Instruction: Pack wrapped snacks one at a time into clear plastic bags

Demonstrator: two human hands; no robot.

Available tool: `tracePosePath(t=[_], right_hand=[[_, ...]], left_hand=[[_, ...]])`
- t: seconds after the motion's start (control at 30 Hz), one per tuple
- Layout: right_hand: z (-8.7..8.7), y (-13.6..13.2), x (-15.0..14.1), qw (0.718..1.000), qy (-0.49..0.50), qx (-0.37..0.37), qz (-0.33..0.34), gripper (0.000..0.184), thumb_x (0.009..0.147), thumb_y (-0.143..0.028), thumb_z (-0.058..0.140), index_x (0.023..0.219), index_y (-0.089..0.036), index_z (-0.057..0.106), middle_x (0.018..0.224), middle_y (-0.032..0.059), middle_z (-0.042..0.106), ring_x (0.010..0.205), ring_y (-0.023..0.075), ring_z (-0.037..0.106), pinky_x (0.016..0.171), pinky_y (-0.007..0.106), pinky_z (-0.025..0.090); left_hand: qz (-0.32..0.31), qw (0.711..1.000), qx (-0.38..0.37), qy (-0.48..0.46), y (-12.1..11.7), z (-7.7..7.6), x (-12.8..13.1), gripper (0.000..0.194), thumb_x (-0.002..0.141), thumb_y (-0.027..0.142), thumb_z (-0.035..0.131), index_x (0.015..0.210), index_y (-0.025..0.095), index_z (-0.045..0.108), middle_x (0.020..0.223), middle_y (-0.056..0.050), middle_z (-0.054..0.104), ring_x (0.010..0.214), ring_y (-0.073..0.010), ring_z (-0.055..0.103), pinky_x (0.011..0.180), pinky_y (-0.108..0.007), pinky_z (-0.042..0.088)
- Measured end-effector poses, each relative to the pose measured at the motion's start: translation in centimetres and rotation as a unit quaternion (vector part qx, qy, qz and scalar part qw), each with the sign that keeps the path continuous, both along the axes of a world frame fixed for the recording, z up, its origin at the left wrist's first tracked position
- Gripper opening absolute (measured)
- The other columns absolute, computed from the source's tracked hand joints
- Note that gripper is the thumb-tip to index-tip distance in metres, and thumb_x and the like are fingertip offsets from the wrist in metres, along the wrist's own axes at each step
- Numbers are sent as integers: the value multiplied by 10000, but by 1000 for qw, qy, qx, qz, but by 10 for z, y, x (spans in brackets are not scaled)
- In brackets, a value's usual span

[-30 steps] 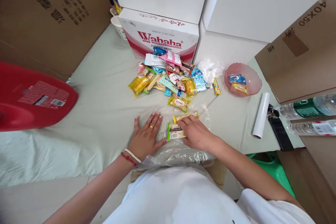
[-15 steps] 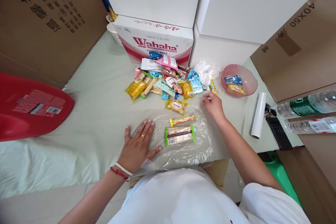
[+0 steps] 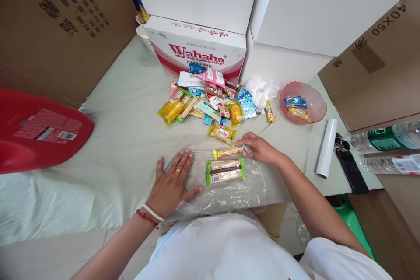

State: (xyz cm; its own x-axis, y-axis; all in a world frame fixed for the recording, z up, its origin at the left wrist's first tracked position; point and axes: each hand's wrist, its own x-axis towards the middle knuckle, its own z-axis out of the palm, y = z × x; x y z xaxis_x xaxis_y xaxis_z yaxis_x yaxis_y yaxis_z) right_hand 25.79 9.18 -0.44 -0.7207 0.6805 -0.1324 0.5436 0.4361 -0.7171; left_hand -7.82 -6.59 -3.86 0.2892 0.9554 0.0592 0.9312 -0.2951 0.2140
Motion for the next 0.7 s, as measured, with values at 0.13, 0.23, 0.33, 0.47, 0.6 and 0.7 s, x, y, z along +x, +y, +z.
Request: tracePosePath(t=[0.13, 0.23, 0.33, 0.47, 0.6, 0.7], right_hand=[[4, -6, -5, 996, -62, 62, 23, 311, 959, -253, 577, 1249, -253, 688, 1182, 93, 620, 1045, 223, 646, 898, 332, 513], [15, 3, 19, 989, -116, 96, -8, 317, 895, -168, 576, 1179, -240, 696, 1153, 89, 674, 1027, 236, 665, 875, 331, 515], [32, 22, 56, 976, -157, 123, -89, 269, 828, -178, 615, 1074, -214, 719, 1014, 82, 701, 857, 227, 669, 780, 332, 517], [52, 51, 76, 962, -131, 128, -203, 314, 825, -366, 699, 1085, -193, 721, 880, 54, 678, 657, 179, 584, 643, 317, 481], [67, 62, 43, 945, -80, 171, -266, 484, 829, -434, 729, 1244, -193, 670, 1086, 89, 662, 638, 146, 563, 658, 334, 496], [81, 35, 15, 949, -34, 220, -225, 367, 916, -425, 664, 1201, -194, 671, 1084, 94, 653, 673, 151, 574, 704, 344, 514]], left_hand=[[-4, 1000, 16, -11, 0, -1, -1, 921, 916, 670, 519, 1613, 107, 307, 1640, -248, 329, 1497, -417, 384, 1225, -723, -21], [-5, 1000, 21, -21, 0, -2, -1, 929, 918, 665, 527, 1615, 97, 290, 1639, -252, 330, 1494, -408, 391, 1225, -718, -44], [-7, 999, 22, -33, 0, -2, -5, 959, 908, 663, 552, 1624, 98, 255, 1643, -256, 323, 1503, -410, 378, 1231, -715, -2], [-8, 998, 30, -47, -4, 1, -15, 986, 912, 593, 593, 1647, 108, 151, 1665, -253, 281, 1544, -398, 304, 1246, -670, 92], [-10, 995, 78, -63, -15, 13, -25, 920, 920, 433, 632, 1657, 192, 137, 1677, -213, 290, 1583, -390, 200, 1252, -658, 112], [-86, 990, 69, -91, -29, 26, -29, 854, 866, 160, 543, 1641, 277, 203, 1639, -129, 410, 1593, -337, 199, 1265, -656, 71]])
